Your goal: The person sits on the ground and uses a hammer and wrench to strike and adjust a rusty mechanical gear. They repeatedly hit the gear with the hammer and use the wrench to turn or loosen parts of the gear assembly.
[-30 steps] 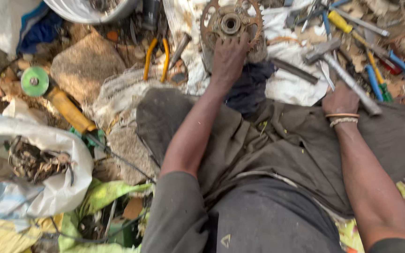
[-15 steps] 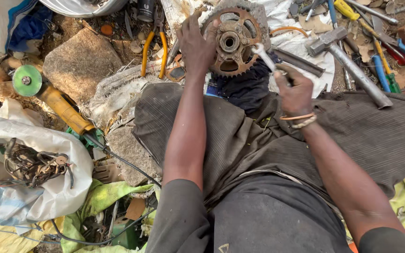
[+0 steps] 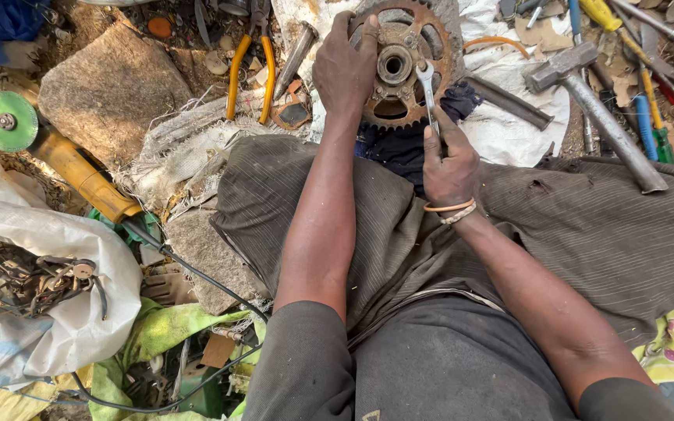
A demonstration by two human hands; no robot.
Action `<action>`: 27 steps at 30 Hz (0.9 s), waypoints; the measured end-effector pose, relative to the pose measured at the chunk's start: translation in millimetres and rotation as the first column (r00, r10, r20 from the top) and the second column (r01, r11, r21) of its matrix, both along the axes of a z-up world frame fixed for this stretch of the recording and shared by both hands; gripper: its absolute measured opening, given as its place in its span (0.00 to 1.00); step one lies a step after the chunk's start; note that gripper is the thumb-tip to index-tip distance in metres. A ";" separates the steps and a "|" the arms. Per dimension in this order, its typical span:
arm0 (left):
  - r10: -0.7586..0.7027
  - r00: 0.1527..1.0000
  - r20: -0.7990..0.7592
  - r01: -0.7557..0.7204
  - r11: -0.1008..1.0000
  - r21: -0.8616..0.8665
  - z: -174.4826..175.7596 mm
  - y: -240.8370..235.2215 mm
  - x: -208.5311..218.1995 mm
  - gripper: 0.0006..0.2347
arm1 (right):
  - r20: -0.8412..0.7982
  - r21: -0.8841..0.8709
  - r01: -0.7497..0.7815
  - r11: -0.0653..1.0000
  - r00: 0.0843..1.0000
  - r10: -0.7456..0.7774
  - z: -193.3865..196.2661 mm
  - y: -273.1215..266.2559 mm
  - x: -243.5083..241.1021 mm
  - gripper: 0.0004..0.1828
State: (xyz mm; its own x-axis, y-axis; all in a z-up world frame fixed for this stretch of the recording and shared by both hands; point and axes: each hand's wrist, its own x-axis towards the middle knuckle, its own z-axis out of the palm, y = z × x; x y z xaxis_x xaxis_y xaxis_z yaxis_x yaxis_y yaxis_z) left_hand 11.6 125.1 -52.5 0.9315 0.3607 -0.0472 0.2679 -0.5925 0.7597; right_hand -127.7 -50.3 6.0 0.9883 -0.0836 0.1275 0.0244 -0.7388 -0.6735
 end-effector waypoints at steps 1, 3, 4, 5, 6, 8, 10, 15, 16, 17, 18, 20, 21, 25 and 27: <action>0.001 0.999 0.035 -0.001 1.000 0.023 -2.2 -0.8 -1.8 0.21 | 0.018 0.000 -0.017 1.000 1.000 0.017 -0.2 0.5 -1.8 0.19; 0.003 0.994 0.111 -0.011 0.998 0.069 -6.2 -1.7 -2.3 0.22 | 0.060 -0.001 -0.056 0.998 0.997 0.056 -0.8 -1.0 0.0 0.20; 0.008 0.996 0.086 -0.013 0.998 0.058 -7.8 -2.6 -1.4 0.22 | 0.020 -0.027 -0.053 0.998 0.998 0.054 -0.7 -2.0 2.1 0.20; 0.012 0.998 0.058 -0.015 0.999 0.048 -9.5 -1.9 -1.1 0.23 | -0.022 -0.050 -0.053 0.997 0.998 0.052 -0.7 -1.2 3.5 0.20; 0.016 0.999 0.030 -0.017 0.999 0.039 -11.2 -1.5 -0.7 0.23 | -0.065 -0.074 -0.054 0.996 0.997 0.049 -0.6 0.8 3.7 0.20; 0.008 1.000 -0.012 -0.007 1.000 0.021 -14.8 -0.7 -0.2 0.24 | -0.122 -0.055 -0.024 0.998 0.992 0.017 0.7 5.7 2.8 0.20; 0.010 1.000 -0.006 -0.010 1.000 0.017 -17.3 1.1 3.6 0.25 | -0.061 -0.044 -0.037 0.998 0.998 0.035 3.8 10.3 6.6 0.21; -0.011 0.994 0.108 0.001 0.996 0.092 -16.4 -1.7 -0.4 0.23 | -0.064 0.056 -0.152 0.987 0.986 0.156 16.3 3.0 14.6 0.26; 0.000 0.996 0.087 -0.006 0.997 0.071 -13.0 -2.6 6.3 0.23 | -0.154 0.061 -0.103 0.993 0.982 0.111 16.4 0.0 22.2 0.27; 0.022 0.998 0.051 -0.025 0.998 0.052 -9.7 -2.7 4.0 0.23 | -0.259 0.065 -0.067 0.996 0.962 0.081 16.2 -3.6 24.6 0.27; 0.044 0.999 0.015 -0.045 0.998 0.033 -5.6 -2.1 1.9 0.23 | -0.361 0.065 -0.032 0.997 0.931 0.053 14.8 -5.8 25.0 0.28; 0.016 1.000 -0.006 -0.016 0.993 0.118 5.2 -3.6 -5.1 0.21 | -0.338 -0.026 -0.045 0.999 0.940 0.033 12.0 -10.6 19.5 0.28; 0.007 1.000 -0.002 -0.007 0.987 0.160 13.2 -2.9 -5.0 0.20 | -0.312 -0.071 -0.054 0.996 0.950 0.029 11.2 -11.9 18.6 0.28; -0.411 0.908 0.083 0.384 0.894 0.229 44.6 -11.4 -34.9 0.28 | -0.196 -0.015 -0.182 0.983 0.965 0.176 10.1 -17.9 22.4 0.30; -0.680 0.730 0.070 0.576 0.667 0.473 54.1 -22.5 -58.4 0.30 | -0.181 -0.050 -0.239 0.970 0.957 0.226 7.8 -23.7 22.2 0.35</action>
State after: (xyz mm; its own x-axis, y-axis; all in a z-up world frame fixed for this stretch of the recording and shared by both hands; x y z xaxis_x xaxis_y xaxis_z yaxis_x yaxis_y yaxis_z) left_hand -46.8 102.6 1.5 0.9050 -0.3786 0.1940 -0.4254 -0.8088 0.4060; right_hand -105.5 -74.0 13.8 0.9868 0.1542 -0.0496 0.0891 -0.7722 -0.6291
